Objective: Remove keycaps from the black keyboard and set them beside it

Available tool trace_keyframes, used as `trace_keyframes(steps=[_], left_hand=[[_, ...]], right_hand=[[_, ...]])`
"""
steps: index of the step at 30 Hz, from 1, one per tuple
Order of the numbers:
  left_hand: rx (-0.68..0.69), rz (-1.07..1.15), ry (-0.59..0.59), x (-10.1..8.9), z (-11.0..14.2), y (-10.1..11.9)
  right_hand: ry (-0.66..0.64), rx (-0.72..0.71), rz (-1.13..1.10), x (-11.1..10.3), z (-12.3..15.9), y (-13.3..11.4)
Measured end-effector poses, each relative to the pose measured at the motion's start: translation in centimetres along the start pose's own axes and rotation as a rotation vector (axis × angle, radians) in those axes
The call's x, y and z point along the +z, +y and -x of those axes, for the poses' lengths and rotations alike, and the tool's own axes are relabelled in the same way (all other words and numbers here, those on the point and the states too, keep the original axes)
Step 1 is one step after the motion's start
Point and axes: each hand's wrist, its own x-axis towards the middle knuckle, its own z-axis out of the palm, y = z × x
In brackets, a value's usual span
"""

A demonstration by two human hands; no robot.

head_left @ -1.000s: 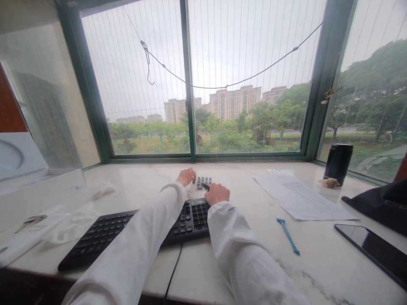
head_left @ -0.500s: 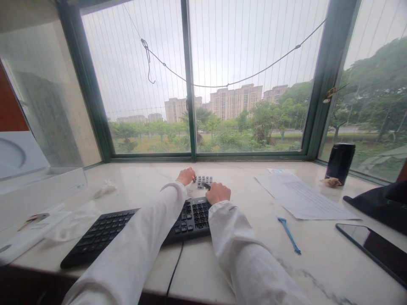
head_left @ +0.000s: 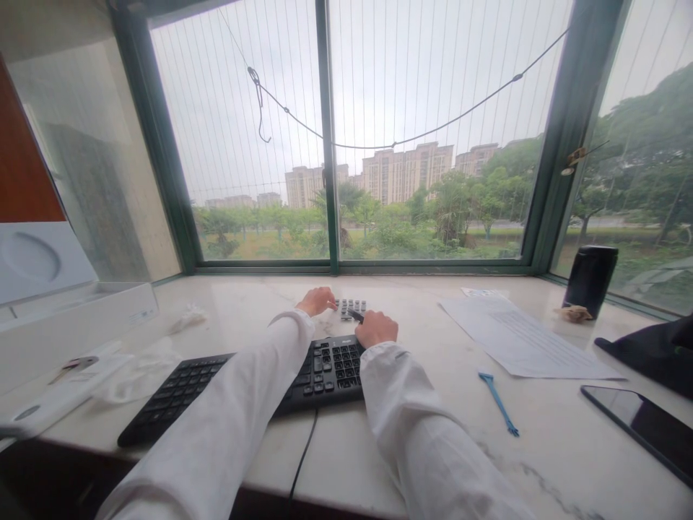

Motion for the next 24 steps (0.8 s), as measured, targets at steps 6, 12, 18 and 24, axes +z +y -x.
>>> trace_keyframes(steps=[6,12,18,24], left_hand=[[-0.042,0.029,-0.037,0.0,-0.1,0.6],[-0.041,0.037,-0.04,-0.3,0.0,1.2],[-0.034,0.029,-0.034,-0.8,0.2,1.3],[-0.038,0.012,-0.033,-1.5,0.5,1.2]], right_hand=[[0.005,-0.006,0.001,0.1,0.0,0.1],[-0.013,0.0,0.001,0.0,0.0,0.1],[-0.007,0.012,-0.007,0.0,0.1,0.0],[-0.01,0.006,-0.002,-0.1,0.1,-0.1]])
